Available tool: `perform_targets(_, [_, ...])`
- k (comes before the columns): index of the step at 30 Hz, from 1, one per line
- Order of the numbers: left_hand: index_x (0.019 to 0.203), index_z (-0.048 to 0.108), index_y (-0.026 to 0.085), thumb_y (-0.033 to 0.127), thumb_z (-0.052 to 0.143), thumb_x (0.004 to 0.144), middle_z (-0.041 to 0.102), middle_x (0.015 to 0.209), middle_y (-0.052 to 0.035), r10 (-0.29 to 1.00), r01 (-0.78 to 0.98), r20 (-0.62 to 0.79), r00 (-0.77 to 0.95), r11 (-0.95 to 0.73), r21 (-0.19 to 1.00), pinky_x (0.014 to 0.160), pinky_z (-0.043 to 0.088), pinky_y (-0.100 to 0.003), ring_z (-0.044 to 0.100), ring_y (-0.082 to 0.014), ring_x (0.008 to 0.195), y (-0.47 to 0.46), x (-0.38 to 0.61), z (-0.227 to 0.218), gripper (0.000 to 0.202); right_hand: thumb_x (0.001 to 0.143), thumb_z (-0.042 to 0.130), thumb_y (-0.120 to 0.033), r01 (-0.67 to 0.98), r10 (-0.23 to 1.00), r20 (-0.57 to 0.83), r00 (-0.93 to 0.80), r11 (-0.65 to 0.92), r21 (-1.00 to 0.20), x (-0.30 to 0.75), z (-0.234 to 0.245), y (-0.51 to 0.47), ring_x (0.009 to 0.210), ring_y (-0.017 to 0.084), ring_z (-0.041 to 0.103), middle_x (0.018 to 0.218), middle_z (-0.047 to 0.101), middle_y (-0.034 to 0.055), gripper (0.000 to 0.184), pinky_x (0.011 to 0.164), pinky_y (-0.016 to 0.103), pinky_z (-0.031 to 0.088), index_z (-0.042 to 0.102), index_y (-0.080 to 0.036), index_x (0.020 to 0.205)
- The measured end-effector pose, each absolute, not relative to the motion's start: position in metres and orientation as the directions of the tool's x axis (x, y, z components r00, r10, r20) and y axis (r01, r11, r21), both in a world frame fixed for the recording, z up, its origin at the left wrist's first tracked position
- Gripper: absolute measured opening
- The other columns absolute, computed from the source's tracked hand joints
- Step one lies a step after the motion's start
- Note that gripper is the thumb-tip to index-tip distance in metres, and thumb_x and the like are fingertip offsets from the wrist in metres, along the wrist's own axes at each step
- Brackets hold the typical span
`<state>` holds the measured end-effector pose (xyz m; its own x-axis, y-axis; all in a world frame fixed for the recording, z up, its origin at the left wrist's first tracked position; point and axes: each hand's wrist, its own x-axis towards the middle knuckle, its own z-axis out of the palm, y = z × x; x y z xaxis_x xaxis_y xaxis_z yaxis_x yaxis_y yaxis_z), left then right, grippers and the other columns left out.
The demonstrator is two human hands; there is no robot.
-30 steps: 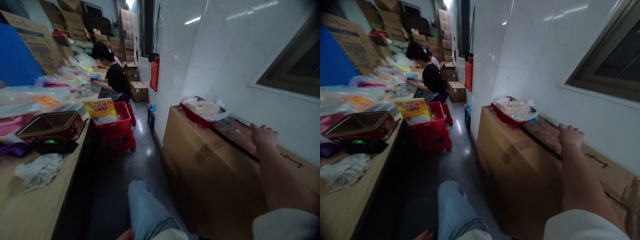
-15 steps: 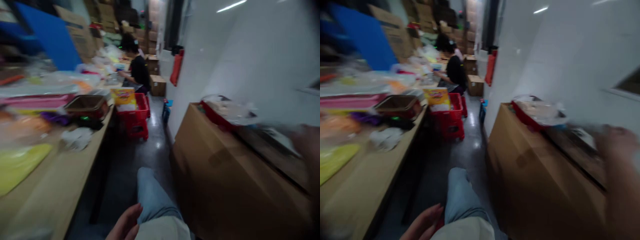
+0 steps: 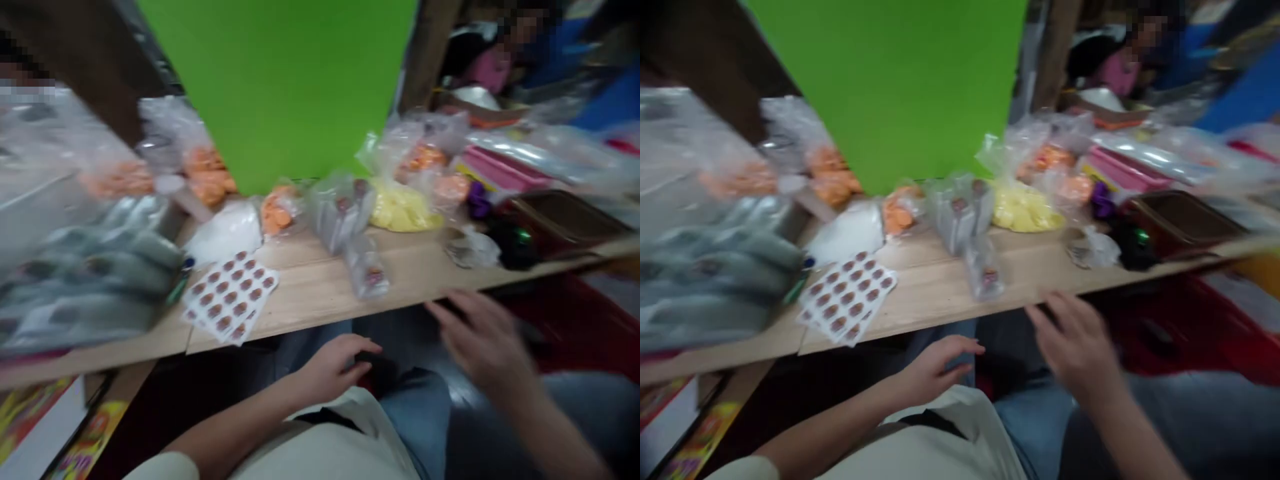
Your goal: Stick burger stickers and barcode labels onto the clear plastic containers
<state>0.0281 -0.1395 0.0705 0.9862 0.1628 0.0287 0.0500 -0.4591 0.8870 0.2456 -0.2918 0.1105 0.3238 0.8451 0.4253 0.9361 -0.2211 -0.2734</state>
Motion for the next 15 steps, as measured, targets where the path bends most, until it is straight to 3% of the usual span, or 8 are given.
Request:
perform_targets(2, [0.120, 0.050, 0.022, 0.021, 0.043, 0.087, 0.055, 0.122, -0.0055, 0.397, 0.180, 0.067, 0.916, -0.553, 0.814, 0.103, 0.035, -0.031, 0.046, -0.0154, 0.118, -0.113, -0.005, 0.065, 0.033, 0.083, 0.047, -0.022, 0.933, 0.927, 0.350, 0.133, 0.002, -0.360, 0.212, 0.087, -0.223, 0.119, 0.026, 0.044, 0.122, 0.053, 0.0098, 0.031, 0.101, 0.046, 0.034, 0.060, -0.025, 0.112])
perform_targets(4, [0.122, 0.048, 0.022, 0.024, 0.043, 0.087, 0.047, 0.130, -0.0079, 0.622, 0.392, 0.104, 0.776, -0.605, 0.693, 0.107, 0.030, -0.036, 0.038, -0.0187, 0.125, -0.080, -0.043, 0.057, 0.035, 0.083, 0.046, -0.024, 0.822, 0.965, 0.250, 0.081, 0.077, -0.564, 0.175, 0.062, -0.168, 0.116, 0.025, 0.046, 0.121, 0.053, 0.0109, 0.032, 0.099, 0.046, 0.037, 0.059, -0.022, 0.113])
perform_targets(6, [0.124, 0.046, 0.018, 0.029, 0.046, 0.086, 0.041, 0.135, -0.0108, 0.792, 0.615, 0.136, 0.595, -0.558, 0.558, 0.108, 0.026, -0.041, 0.032, -0.0229, 0.129, -0.040, -0.084, 0.046, 0.040, 0.081, 0.050, -0.028, 0.581, 0.988, 0.090, 0.127, 0.000, -0.814, 0.144, 0.040, -0.132, 0.111, 0.024, 0.049, 0.118, 0.055, 0.0104, 0.034, 0.096, 0.045, 0.039, 0.058, -0.022, 0.113])
perform_targets(8, [0.120, 0.048, 0.015, 0.033, 0.044, 0.086, 0.041, 0.135, -0.0119, 0.888, 0.767, 0.140, 0.438, -0.451, 0.457, 0.108, 0.026, -0.040, 0.032, -0.0234, 0.129, 0.003, -0.121, 0.032, 0.039, 0.075, 0.058, -0.033, 0.131, 0.963, -0.200, 0.182, -0.225, -0.965, 0.121, 0.024, -0.112, 0.105, 0.022, 0.053, 0.115, 0.057, 0.0091, 0.036, 0.094, 0.042, 0.042, 0.059, -0.022, 0.109])
perform_targets(10, [0.121, 0.046, 0.012, 0.033, 0.043, 0.086, 0.038, 0.136, -0.0122, 0.930, 0.859, 0.109, 0.352, -0.367, 0.358, 0.108, 0.024, -0.040, 0.028, -0.0240, 0.131, 0.044, -0.148, 0.017, 0.041, 0.070, 0.062, -0.036, -0.310, 0.870, -0.476, 0.131, -0.420, -0.853, 0.106, 0.013, -0.102, 0.100, 0.021, 0.057, 0.109, 0.060, 0.0089, 0.035, 0.090, 0.039, 0.045, 0.060, -0.021, 0.101])
perform_targets(11, [0.122, 0.045, 0.011, 0.033, 0.041, 0.086, 0.038, 0.137, -0.0123, 0.936, 0.885, 0.080, 0.342, -0.350, 0.309, 0.108, 0.024, -0.038, 0.029, -0.0236, 0.131, 0.060, -0.155, 0.010, 0.042, 0.069, 0.062, -0.037, -0.444, 0.826, -0.556, 0.094, -0.465, -0.766, 0.099, 0.010, -0.097, 0.098, 0.021, 0.059, 0.105, 0.061, 0.0093, 0.032, 0.088, 0.038, 0.046, 0.060, -0.020, 0.096])
perform_targets(15, [0.125, 0.043, 0.012, 0.039, 0.040, 0.086, 0.045, 0.128, -0.0147, 0.951, 0.934, 0.007, 0.310, -0.306, 0.186, 0.100, 0.031, -0.040, 0.040, -0.0279, 0.119, 0.084, -0.155, -0.006, 0.048, 0.070, 0.058, -0.036, -0.573, 0.774, -0.629, 0.076, -0.482, -0.663, 0.070, 0.003, -0.068, 0.089, 0.018, 0.062, 0.091, 0.064, 0.0098, 0.020, 0.080, 0.034, 0.050, 0.057, -0.018, 0.078])
